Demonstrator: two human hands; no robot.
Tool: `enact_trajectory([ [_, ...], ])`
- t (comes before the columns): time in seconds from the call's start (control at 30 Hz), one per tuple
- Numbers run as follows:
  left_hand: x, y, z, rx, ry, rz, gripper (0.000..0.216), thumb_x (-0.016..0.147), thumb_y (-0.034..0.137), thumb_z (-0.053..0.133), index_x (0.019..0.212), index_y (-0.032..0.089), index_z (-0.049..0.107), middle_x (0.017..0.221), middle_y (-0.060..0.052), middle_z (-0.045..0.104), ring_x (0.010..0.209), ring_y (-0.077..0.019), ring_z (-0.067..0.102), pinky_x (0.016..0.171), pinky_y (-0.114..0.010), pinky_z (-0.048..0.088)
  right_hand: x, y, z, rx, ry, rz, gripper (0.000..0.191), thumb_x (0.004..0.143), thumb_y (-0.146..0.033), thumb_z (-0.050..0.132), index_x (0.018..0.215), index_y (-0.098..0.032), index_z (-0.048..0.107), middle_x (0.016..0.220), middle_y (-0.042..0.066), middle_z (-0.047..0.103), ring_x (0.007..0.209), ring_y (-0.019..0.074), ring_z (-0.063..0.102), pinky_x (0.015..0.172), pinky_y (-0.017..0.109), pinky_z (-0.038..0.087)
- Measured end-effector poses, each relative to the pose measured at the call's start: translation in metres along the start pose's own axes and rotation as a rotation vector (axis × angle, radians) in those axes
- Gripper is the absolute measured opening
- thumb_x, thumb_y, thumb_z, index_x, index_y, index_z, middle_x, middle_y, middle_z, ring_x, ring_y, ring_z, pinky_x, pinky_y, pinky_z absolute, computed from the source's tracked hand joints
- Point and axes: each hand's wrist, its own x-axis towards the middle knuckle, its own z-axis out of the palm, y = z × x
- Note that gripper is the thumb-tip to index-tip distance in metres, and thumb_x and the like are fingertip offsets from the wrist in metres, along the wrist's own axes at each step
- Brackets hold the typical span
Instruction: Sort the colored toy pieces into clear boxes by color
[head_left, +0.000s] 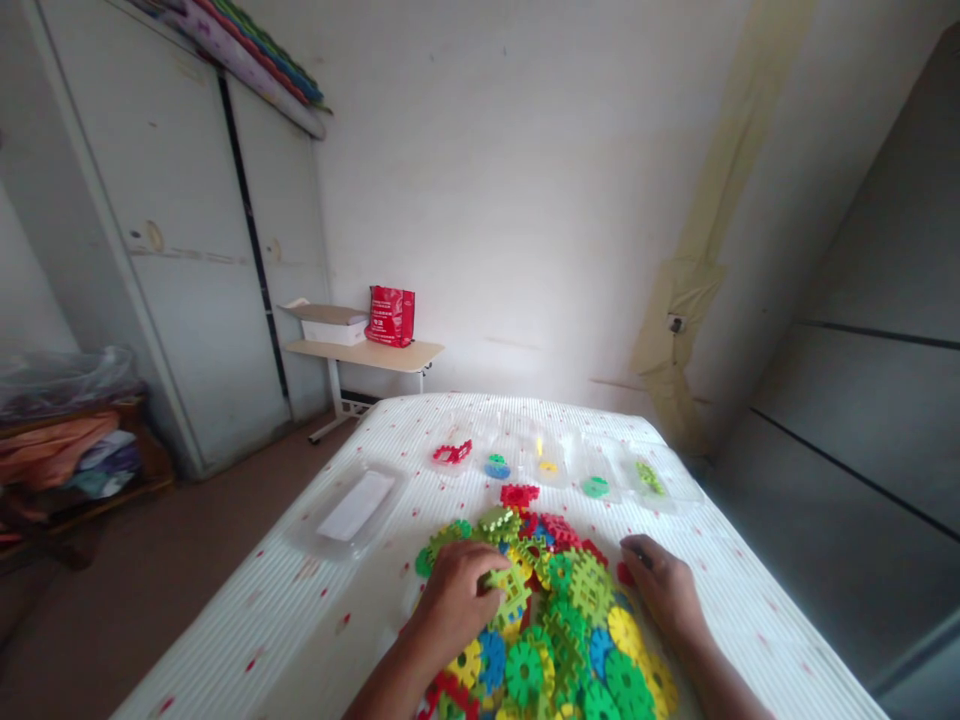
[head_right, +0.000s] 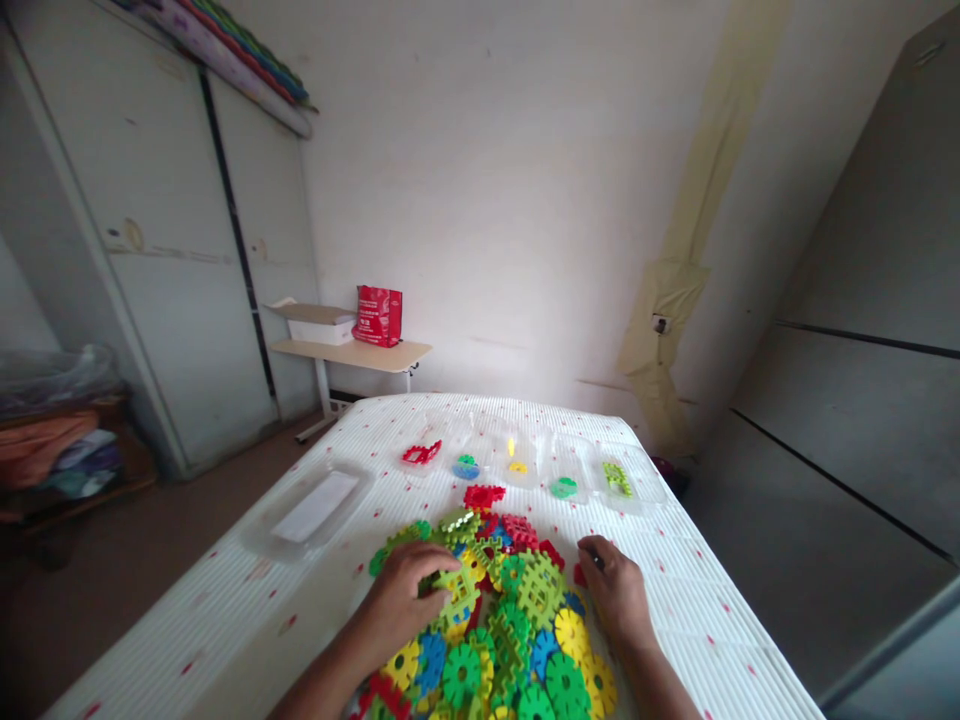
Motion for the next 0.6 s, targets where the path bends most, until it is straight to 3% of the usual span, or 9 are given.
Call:
enact_trajectory([
  [0.27, 0.0, -0.004, 0.0, -0.007, -0.027, -0.04, 0.03, 0.061, 0.012, 0.06, 0.086, 0.024, 0.07, 0.091, -0.001, 0.07, 0.09, -0.019, 0.061, 0.088, -0.032, 0.043, -0.002, 0.007, 0.002, -0.037, -0.059, 0.03, 0.034, 0.077, -0.042, 0.041, 0.082, -0.018, 0.064, 0.076, 0.004, 0.07, 0.067, 0.018, 0.063, 0.063, 0.026, 0.047],
  [0.37, 0.002, 0.0, -0.002, -0.022, 0.019, -0.043, 0.027, 0.064, 0.016, 0.058, 0.087, 0.024, 0.07, 0.091, -0.002, 0.07, 0.089, -0.0187, 0.061, 0.087, -0.032, 0.044, 0.004, 0.002, 0.001, -0.098, 0.002, -0.03, 0.033, 0.078, -0.039, 0.04, 0.082, -0.019, 0.065, 0.077, 0.004, 0.07, 0.066, 0.0175, 0.063, 0.061, 0.026, 0.047],
  [0.5, 0.006, 0.0, -0.012, -0.073, 0.146, -0.064, 0.02, 0.072, 0.021, 0.052, 0.084, 0.021, 0.068, 0.088, -0.004, 0.07, 0.086, -0.0176, 0.062, 0.081, -0.029, 0.047, 0.045, -0.041, 0.0, -0.202, 0.141, -0.332, 0.031, 0.082, -0.032, 0.039, 0.086, -0.018, 0.067, 0.085, 0.008, 0.069, 0.077, 0.0181, 0.063, 0.069, 0.027, 0.046],
  [0.6, 0.008, -0.005, -0.021, -0.114, 0.259, -0.143, 0.02, 0.076, 0.025, 0.049, 0.083, 0.02, 0.067, 0.086, -0.004, 0.069, 0.084, -0.0172, 0.062, 0.078, -0.027, 0.047, 0.096, -0.097, 0.013, -0.326, -0.03, -0.472, 0.03, 0.086, -0.026, 0.038, 0.095, -0.02, 0.066, 0.094, 0.006, 0.068, 0.088, 0.0173, 0.061, 0.077, 0.027, 0.045],
])
